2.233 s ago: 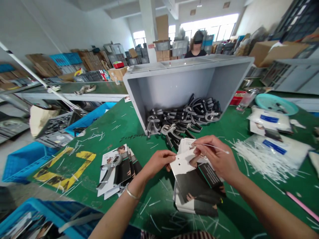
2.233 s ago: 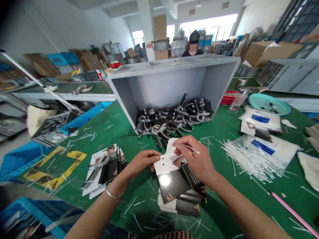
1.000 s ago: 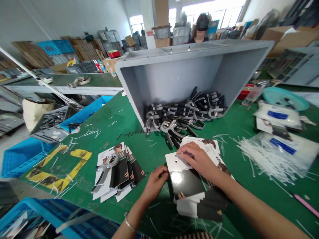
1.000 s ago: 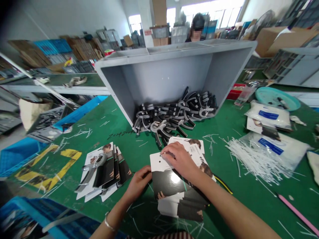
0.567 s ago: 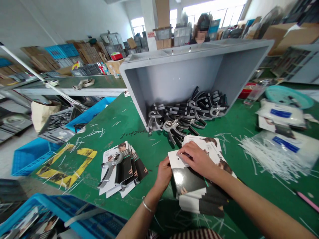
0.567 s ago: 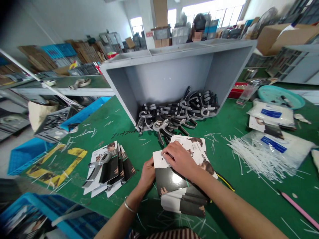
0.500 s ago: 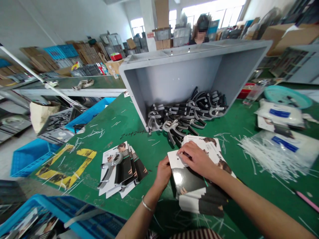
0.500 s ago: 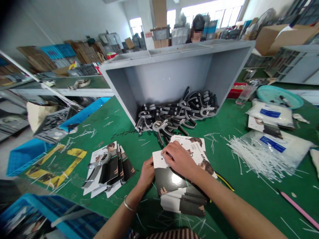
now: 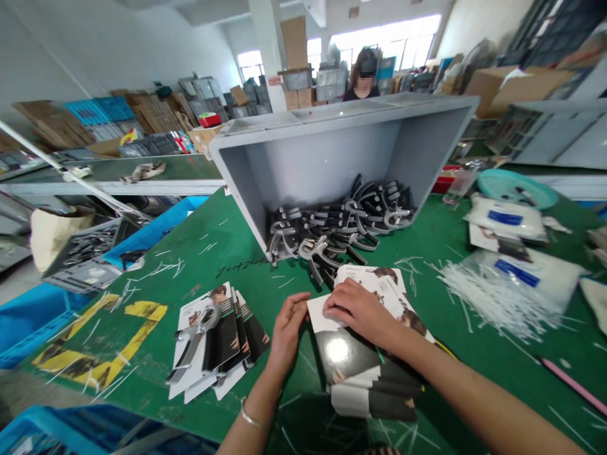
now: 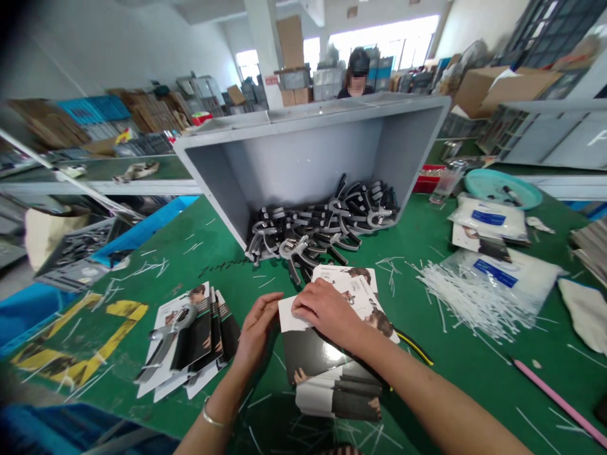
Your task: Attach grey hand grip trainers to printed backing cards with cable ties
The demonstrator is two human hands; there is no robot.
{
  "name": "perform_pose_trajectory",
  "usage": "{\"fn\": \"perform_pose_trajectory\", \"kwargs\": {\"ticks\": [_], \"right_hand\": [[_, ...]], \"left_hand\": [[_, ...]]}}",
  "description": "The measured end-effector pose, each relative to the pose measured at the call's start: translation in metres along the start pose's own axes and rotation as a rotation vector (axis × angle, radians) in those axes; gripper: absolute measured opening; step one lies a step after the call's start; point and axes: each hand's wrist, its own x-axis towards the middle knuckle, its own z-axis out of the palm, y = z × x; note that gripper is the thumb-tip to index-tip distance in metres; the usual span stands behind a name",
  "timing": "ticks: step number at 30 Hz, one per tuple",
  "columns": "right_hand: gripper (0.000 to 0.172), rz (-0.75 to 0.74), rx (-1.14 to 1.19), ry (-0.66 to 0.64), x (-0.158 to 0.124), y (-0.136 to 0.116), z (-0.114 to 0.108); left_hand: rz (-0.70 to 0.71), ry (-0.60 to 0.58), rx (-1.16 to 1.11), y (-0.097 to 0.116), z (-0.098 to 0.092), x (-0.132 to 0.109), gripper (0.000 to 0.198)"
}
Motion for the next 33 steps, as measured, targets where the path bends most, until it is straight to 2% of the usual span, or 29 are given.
{"fn": "perform_pose_trajectory", "kwargs": {"ticks": [2, 6, 11, 13, 14, 16, 17, 18, 21, 22, 24, 26, 30, 33], "right_hand": [[0.008, 0.024, 0.036, 0.048, 0.0, 0.0, -0.008], [0.011, 0.123, 0.138, 0.132, -0.006, -0.008, -0.035], [0.01, 0.073, 0.319, -0.043, -0.013, -0.022, -0.052], [0.014, 0.094, 0.397, -0.07, -0.013, -0.019, -0.057], [0.016, 0.129, 0.436, -0.045, -0.012, -0.013, -0.061], [0.025, 0.244, 0.398, 0.073, -0.007, 0.011, -0.073], [0.029, 0.303, 0.333, 0.152, -0.004, 0.029, -0.08], [0.034, 0.379, 0.164, 0.206, 0.0, 0.051, -0.086], [0.025, 0.485, 0.015, 0.118, 0.017, 0.12, -0.094], [0.022, 0.506, -0.013, 0.045, 0.024, 0.141, -0.09], [0.023, 0.536, -0.055, -0.1, 0.039, 0.172, -0.077], [0.029, 0.56, -0.094, -0.215, 0.055, 0.188, -0.059], [0.033, 0.591, -0.162, -0.308, 0.074, 0.192, -0.041], [0.033, 0.605, -0.182, -0.299, 0.068, 0.187, -0.051]], "left_hand": [[0.013, -0.031, 0.119, 0.011, -0.003, 0.01, 0.029], [-0.085, -0.259, 0.098, 0.029, 0.002, 0.027, 0.04], [-0.164, -0.416, 0.176, 0.042, 0.026, 0.034, 0.037], [-0.186, -0.459, 0.222, 0.045, 0.032, 0.036, 0.032], [-0.182, -0.435, 0.236, 0.046, 0.033, 0.036, 0.03], [-0.154, -0.305, 0.259, 0.046, 0.028, 0.031, 0.028], [-0.14, -0.21, 0.257, 0.045, 0.022, 0.025, 0.029], [-0.127, -0.104, 0.243, 0.042, 0.016, 0.018, 0.032], [-0.151, 0.138, 0.177, 0.027, -0.004, -0.016, 0.045], [-0.194, 0.149, 0.179, 0.021, -0.009, -0.029, 0.048], [-0.303, 0.098, 0.201, 0.009, -0.013, -0.052, 0.043], [-0.374, 0.046, 0.194, -0.001, -0.009, -0.067, 0.039], [-0.355, 0.031, 0.171, -0.006, 0.015, -0.071, 0.039], [-0.343, -0.061, 0.239, -0.003, 0.03, -0.066, 0.035]]}}
